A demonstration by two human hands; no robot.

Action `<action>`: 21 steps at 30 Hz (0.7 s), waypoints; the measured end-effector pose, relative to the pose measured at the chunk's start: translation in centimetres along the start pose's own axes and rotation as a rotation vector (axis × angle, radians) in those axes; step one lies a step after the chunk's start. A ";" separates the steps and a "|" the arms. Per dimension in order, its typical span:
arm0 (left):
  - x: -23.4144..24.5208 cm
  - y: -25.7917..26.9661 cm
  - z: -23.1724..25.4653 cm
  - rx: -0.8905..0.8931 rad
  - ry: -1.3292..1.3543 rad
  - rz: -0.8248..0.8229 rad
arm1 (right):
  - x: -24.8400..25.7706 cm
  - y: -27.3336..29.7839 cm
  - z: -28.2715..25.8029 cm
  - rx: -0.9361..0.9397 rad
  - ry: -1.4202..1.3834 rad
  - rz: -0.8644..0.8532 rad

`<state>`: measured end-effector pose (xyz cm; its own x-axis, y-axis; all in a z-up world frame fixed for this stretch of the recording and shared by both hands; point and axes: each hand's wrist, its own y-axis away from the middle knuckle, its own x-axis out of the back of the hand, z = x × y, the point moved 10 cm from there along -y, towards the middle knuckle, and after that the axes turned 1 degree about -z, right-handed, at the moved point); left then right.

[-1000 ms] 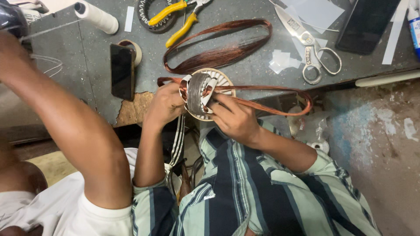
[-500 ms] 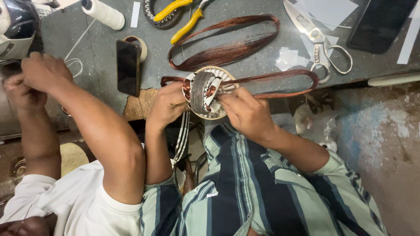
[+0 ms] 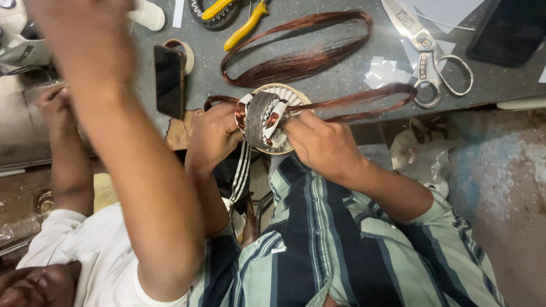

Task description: The person winds copper wire around a motor stator core, carefully threading the wire through slots and adjusting its position. The person also handles a small white paper or tape piece to secure the winding.

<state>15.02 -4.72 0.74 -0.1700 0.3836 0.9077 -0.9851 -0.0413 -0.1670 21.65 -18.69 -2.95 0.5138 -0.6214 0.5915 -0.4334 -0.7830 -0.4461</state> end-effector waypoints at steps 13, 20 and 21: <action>-20.9 -7.8 28.8 -0.806 -0.990 0.104 | 0.2 -0.4 -0.4 0.031 -0.031 0.037; -24.4 -12.5 20.7 -0.078 -0.465 -0.195 | -0.1 1.7 1.3 0.049 -0.114 0.055; -25.5 -12.8 20.9 -0.164 -0.560 -0.265 | -0.2 2.5 1.2 0.072 -0.085 0.093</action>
